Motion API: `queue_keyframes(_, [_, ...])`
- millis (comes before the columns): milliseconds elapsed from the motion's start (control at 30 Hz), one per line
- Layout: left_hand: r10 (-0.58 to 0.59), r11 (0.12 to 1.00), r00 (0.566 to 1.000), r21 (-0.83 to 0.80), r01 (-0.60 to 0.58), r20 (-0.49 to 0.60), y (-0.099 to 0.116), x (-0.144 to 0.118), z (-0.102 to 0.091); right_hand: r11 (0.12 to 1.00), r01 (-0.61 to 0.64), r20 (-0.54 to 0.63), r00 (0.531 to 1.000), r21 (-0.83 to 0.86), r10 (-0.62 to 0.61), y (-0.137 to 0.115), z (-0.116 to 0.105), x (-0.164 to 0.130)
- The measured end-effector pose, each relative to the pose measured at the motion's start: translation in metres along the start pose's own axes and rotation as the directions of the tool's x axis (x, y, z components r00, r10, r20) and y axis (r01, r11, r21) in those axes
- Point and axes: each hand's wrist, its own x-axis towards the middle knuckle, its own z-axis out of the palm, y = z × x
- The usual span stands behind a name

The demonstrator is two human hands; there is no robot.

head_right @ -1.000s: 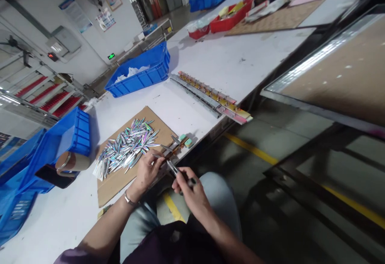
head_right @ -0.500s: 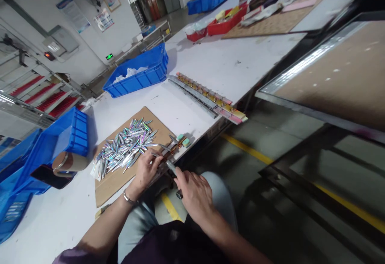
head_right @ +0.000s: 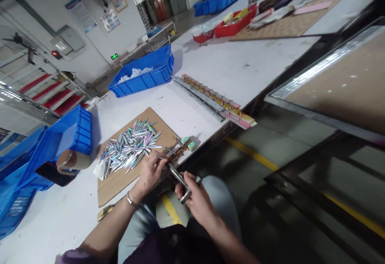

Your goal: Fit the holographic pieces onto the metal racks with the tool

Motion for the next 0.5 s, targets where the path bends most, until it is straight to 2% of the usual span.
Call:
queue_keyframes(133, [-0.034, 0.999, 0.999, 0.016, 0.034, 0.014, -0.001, -0.001, 0.002, 1.0, 0.008, 0.066, 0.998, -0.006, -0.008, 0.003, -0.009, 0.002])
queue_keyframes(200, [-0.045, 0.999, 0.999, 0.015, 0.045, 0.012, -0.002, -0.001, 0.003, 0.992, -0.08, 0.113, 0.991, 0.097, 0.069, 0.003, -0.009, 0.006])
queue_keyframes(233, [-0.05, 0.999, 0.999, 0.012, 0.05, 0.011, -0.002, -0.001, 0.003, 0.956, -0.183, 0.156, 0.976, 0.23, 0.149, 0.002, -0.007, 0.009])
queue_keyframes(267, [-0.054, 0.999, 0.998, 0.01, 0.053, 0.012, -0.002, -0.001, 0.003, 0.867, -0.309, 0.22, 0.946, 0.39, 0.238, 0.002, -0.003, 0.011])
queue_keyframes(300, [-0.057, 0.998, 0.998, 0.011, 0.057, 0.014, -0.002, -0.002, 0.003, 0.733, -0.425, 0.301, 0.903, 0.53, 0.307, 0.001, 0.002, 0.013])
queue_keyframes(367, [-0.063, 0.998, 0.998, 0.022, 0.062, 0.02, -0.002, -0.002, 0.003, 0.403, -0.594, 0.487, 0.803, 0.696, 0.344, -0.002, 0.013, 0.014])
queue_keyframes(433, [-0.061, 0.998, 0.998, 0.028, 0.06, 0.025, -0.001, -0.003, 0.003, 0.125, -0.675, 0.619, 0.723, 0.727, 0.306, -0.004, 0.021, 0.011])
queue_keyframes(467, [-0.056, 0.998, 0.998, 0.023, 0.056, 0.028, -0.001, -0.003, 0.003, 0.04, -0.69, 0.652, 0.7, 0.723, 0.29, -0.005, 0.023, 0.009])
queue_keyframes(500, [-0.052, 0.999, 0.998, 0.015, 0.052, 0.029, 0.0, -0.004, 0.003, -0.004, -0.693, 0.665, 0.689, 0.721, 0.288, -0.005, 0.023, 0.006])
